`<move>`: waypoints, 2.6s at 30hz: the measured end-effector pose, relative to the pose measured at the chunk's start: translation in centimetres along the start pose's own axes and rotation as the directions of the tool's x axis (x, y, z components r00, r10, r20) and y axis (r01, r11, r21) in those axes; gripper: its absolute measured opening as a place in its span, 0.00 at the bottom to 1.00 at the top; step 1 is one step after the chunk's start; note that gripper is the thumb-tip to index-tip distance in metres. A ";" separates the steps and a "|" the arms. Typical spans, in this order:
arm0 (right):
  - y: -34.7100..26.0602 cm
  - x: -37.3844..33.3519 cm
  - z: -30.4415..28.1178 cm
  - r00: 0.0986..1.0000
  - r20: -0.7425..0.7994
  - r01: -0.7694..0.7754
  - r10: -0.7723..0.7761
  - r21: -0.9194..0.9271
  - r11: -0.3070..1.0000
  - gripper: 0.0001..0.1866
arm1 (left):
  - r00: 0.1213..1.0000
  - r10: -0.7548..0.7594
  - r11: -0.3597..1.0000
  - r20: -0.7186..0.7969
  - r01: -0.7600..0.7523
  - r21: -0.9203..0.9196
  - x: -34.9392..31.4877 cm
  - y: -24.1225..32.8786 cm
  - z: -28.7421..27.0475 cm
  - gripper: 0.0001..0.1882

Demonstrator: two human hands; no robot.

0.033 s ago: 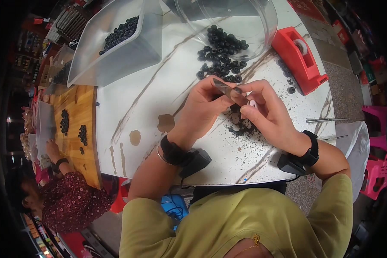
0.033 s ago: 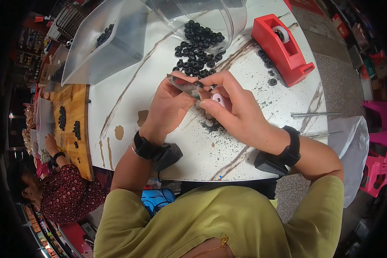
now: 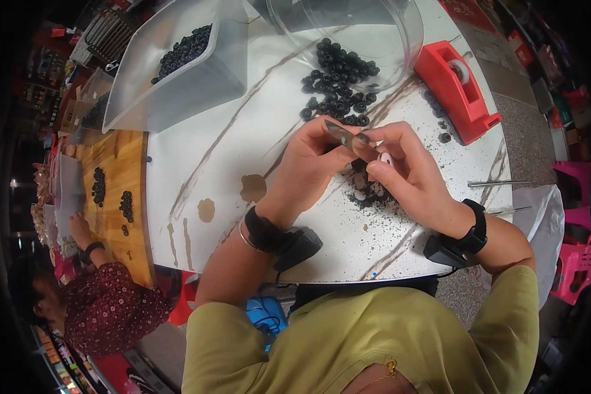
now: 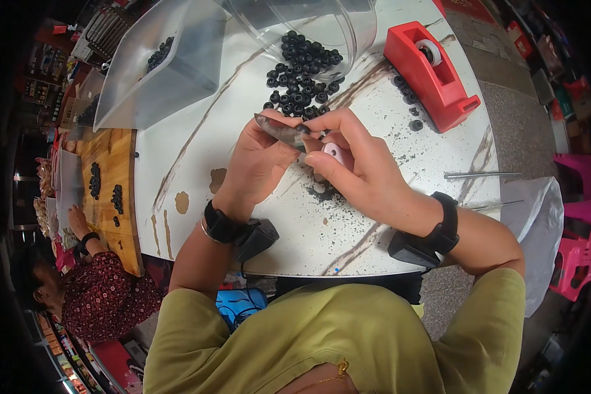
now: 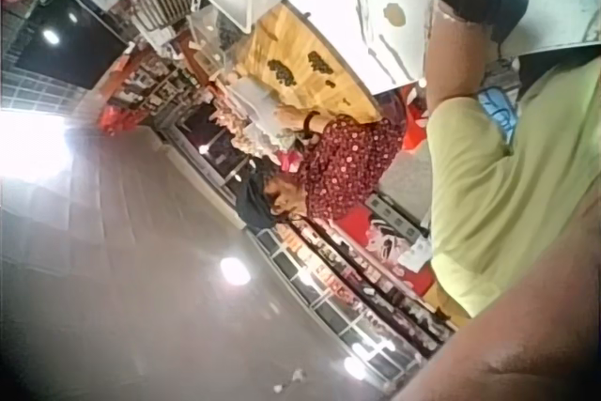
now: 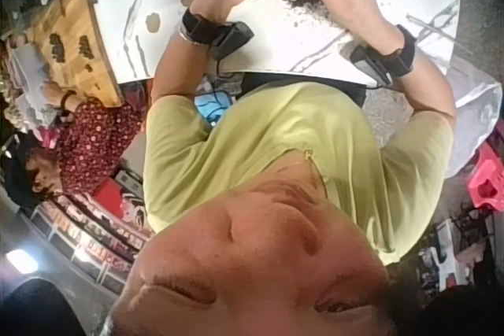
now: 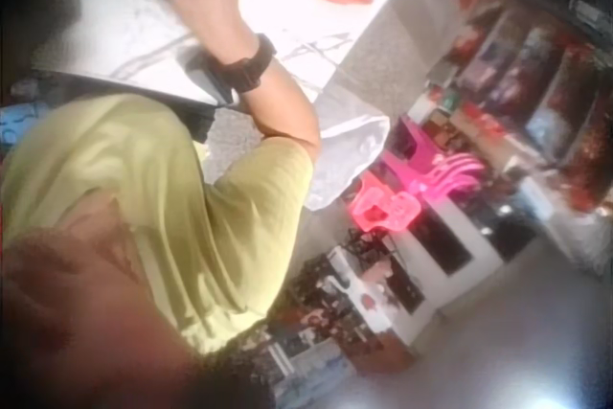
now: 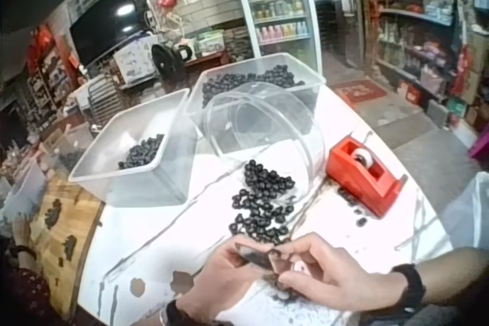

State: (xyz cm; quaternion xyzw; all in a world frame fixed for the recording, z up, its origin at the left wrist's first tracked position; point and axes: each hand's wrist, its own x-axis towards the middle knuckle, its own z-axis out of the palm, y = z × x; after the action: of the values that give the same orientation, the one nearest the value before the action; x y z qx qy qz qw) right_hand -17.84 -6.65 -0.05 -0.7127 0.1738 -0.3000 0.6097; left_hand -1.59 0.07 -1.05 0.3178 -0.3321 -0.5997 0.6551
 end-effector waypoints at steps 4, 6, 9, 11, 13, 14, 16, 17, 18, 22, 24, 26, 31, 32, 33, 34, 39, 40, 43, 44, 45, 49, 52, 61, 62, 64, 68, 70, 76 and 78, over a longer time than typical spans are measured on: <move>0.0 0.0 -0.1 1.000 0.011 0.006 -0.005 -0.023 1.000 0.15 | 0.999 -0.008 0.999 -0.035 0.009 0.034 -0.1 -0.2 -0.1 0.11; 0.0 0.0 -0.1 1.000 0.014 0.015 -0.015 0.017 1.000 0.14 | 0.999 -0.017 0.999 -0.038 0.019 0.042 -0.1 -0.3 -0.2 0.11; -1.2 -0.2 -0.6 0.982 0.139 -0.135 0.128 0.039 0.990 0.13 | 0.999 -0.026 0.999 -0.030 0.027 0.030 -0.1 -0.3 -0.2 0.10; -1.0 -0.2 -0.6 0.984 0.139 -0.117 0.111 0.039 0.992 0.13 | 0.999 -0.028 1.000 -0.018 0.029 0.011 0.0 -0.3 -0.2 0.10; -1.0 -0.1 -0.7 0.986 0.139 -0.101 0.094 0.040 0.994 0.12 | 0.998 -0.064 0.997 -0.007 0.064 -0.039 0.0 -0.1 -0.3 0.10; -1.1 0.0 -0.7 0.985 0.146 -0.104 0.094 0.062 0.993 0.12 | 0.998 -0.064 0.997 -0.008 0.063 -0.038 0.0 -0.1 -0.3 0.10; -1.0 0.0 -0.8 0.984 0.154 -0.106 0.092 0.084 0.991 0.12 | 0.999 -0.034 0.997 0.013 0.035 -0.066 0.0 0.0 -0.3 0.10; -1.0 0.0 -0.9 0.983 0.156 -0.107 0.099 0.041 0.993 0.12 | 0.999 -0.033 0.997 0.016 0.034 -0.067 0.0 0.0 -0.3 0.10; -1.0 -0.1 -0.9 0.982 0.158 -0.107 0.106 -0.002 0.994 0.12 | 0.999 -0.051 0.996 0.018 0.052 -0.076 0.0 0.1 -0.5 0.10; -1.1 -0.2 -0.4 0.984 0.159 -0.078 0.078 -0.003 0.997 0.12 | 0.996 -0.069 0.996 0.052 0.072 -0.056 0.0 0.3 -1.0 0.10; -0.9 -0.3 -0.3 0.989 0.137 -0.057 0.053 0.021 0.998 0.12 | 0.995 -0.066 0.996 0.071 0.071 -0.060 0.1 0.4 -0.8 0.10; -1.0 -0.3 -0.1 0.991 0.126 -0.062 0.053 0.065 0.996 0.12 | 0.994 -0.064 0.995 0.089 0.070 -0.064 0.2 0.6 -0.6 0.11; -0.2 0.3 0.1 0.998 -0.002 0.060 -0.061 0.181 0.982 0.12 | 0.991 -0.109 0.987 0.073 0.099 0.127 0.0 0.2 -0.2 0.09; -0.3 0.3 -0.2 0.999 0.041 -0.016 0.008 0.193 0.981 0.12 | 0.991 -0.109 0.987 0.072 0.099 0.126 -0.1 0.3 -0.2 0.09; -0.4 0.3 -0.4 0.993 0.086 -0.093 0.077 0.201 0.975 0.12 | 0.991 -0.089 0.989 0.101 0.076 0.125 -0.1 0.4 -0.1 0.09; -0.6 0.4 -0.5 0.993 0.087 -0.094 0.078 0.201 0.975 0.12 | 0.989 -0.069 0.991 0.131 0.052 0.124 -0.1 0.5 -0.1 0.09; -1.1 0.6 -0.8 0.931 0.261 -0.342 0.256 0.378 0.860 0.11 | 0.985 -0.118 0.989 0.125 0.104 0.108 -0.2 0.7 -0.6 0.09; -1.1 0.7 -0.6 0.930 0.263 -0.342 0.255 0.377 0.861 0.11 | 0.982 -0.131 0.987 0.132 0.118 0.107 -0.2 0.8 -0.6 0.09; -1.0 0.7 -0.4 0.934 0.211 -0.350 0.288 0.376 0.858 0.11 | 0.988 -0.141 0.981 0.069 0.131 0.141 -0.1 1.7 -0.1 0.07; -0.8 0.8 -0.6 0.941 0.157 -0.339 0.301 0.363 0.868 0.10 | 0.987 -0.142 0.981 0.071 0.131 0.140 0.0 2.2 0.1 0.07; -0.6 0.8 -0.7 0.945 0.101 -0.328 0.312 0.350 0.878 0.10 | 0.975 -0.211 0.976 0.064 0.207 0.060 0.1 2.9 0.3 0.07; -0.8 0.8 -0.6 0.955 0.072 -0.295 0.289 0.337 0.894 0.09 | 0.923 -0.381 0.915 0.046 0.369 0.166 0.4 3.3 -0.9 0.06; -1.0 0.9 -0.5 0.951 0.089 -0.309 0.296 0.306 0.901 0.09 | 0.986 -0.111 0.558 0.123 -0.041 0.829 0.2 1.9 -0.8 0.07; -0.7 0.7 -0.6 0.955 0.111 -0.296 0.274 0.333 0.895 0.10 | 0.997 -0.047 0.198 0.061 -0.051 0.979 -0.1 1.0 0.6 0.10; -0.6 0.7 -0.6 0.957 0.107 -0.290 0.270 0.322 0.901 0.10 | 0.997 -0.053 0.202 0.053 -0.041 0.979 0.0 1.0 0.6 0.10; -0.5 0.7 -0.6 0.958 0.103 -0.285 0.266 0.310 0.907 0.10 | 0.996 -0.033 0.385 0.085 -0.066 0.921 0.2 0.8 -0.1 0.10; -1.1 0.8 -0.6 0.955 0.088 -0.296 0.283 0.282 0.913 0.08 | 0.945 -0.327 0.945 0.029 0.327 0.017 0.2 2.3 0.1 0.09; -1.2 0.8 -0.6 0.940 0.093 -0.340 0.328 0.278 0.898 0.09 | 0.962 -0.274 0.960 0.005 0.274 -0.057 0.3 2.0 0.2 0.09; -1.2 0.8 -0.5 0.950 0.084 -0.313 0.301 0.243 0.918 0.11 | 0.980 -0.196 0.969 -0.031 0.189 -0.158 0.2 1.2 0.0 0.09; -1.0 0.7 -0.4 0.974 0.079 -0.224 0.213 0.181 0.958 0.12 | 0.979 -0.204 0.966 -0.026 0.197 -0.169 0.3 0.9 0.1 0.08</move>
State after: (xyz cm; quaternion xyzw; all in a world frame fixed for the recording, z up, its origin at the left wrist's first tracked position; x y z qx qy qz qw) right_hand -17.68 -7.23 1.16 -0.6367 0.2044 -0.2248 0.7087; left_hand -1.16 -0.15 -0.20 0.3071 -0.2329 -0.6815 0.6221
